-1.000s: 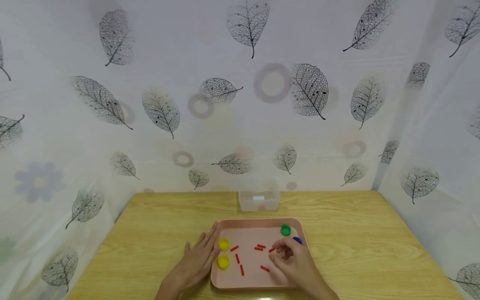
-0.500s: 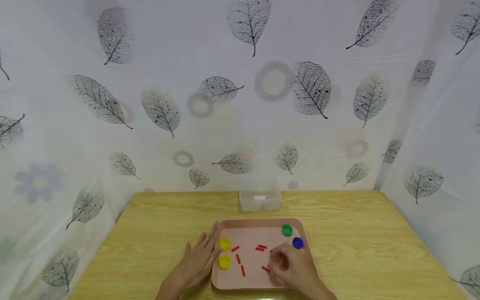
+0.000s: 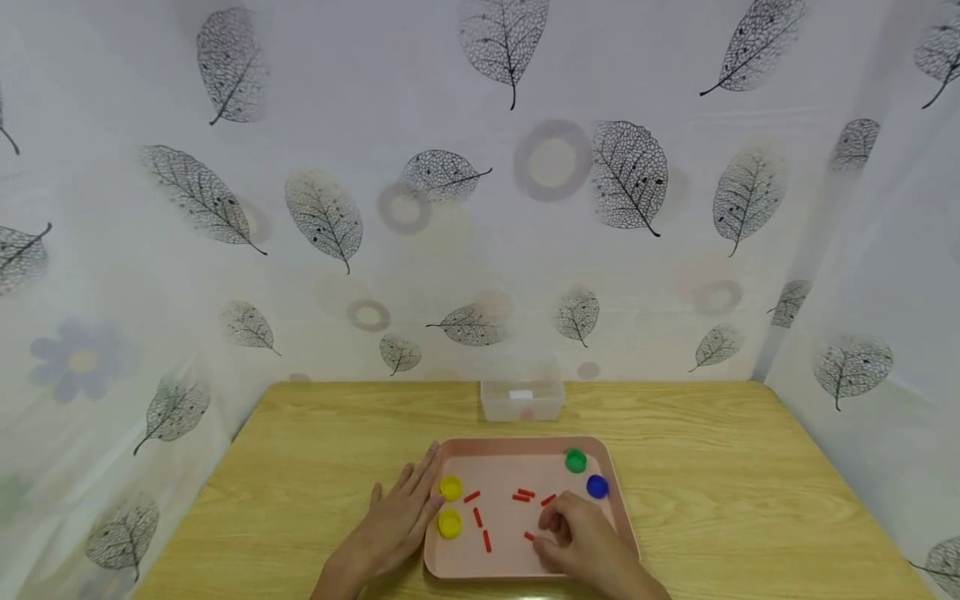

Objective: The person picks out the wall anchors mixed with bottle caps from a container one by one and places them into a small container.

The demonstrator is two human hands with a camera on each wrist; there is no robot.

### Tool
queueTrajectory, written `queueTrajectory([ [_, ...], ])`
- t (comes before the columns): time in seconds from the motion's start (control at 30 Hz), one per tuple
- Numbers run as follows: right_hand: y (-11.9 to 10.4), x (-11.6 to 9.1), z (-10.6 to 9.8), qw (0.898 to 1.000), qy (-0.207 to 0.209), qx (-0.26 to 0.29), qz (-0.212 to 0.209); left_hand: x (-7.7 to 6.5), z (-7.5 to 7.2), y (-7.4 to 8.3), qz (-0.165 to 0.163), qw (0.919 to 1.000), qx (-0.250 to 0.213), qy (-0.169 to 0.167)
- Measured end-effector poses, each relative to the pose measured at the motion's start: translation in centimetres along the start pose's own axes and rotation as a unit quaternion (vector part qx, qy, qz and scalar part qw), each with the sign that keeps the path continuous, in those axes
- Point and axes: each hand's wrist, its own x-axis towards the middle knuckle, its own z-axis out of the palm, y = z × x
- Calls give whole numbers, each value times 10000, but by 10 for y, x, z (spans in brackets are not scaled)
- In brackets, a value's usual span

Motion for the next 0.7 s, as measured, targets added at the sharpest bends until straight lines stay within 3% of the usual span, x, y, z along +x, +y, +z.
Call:
queueTrajectory([
  [0.47,-4,3,0,9994,-232,-75,-232,-2,-1,0,-27,10000,20,33],
  [0.7,-4,4,0,9994,-299,-96,-148,-1,-1,1,20,10000,-6,29],
])
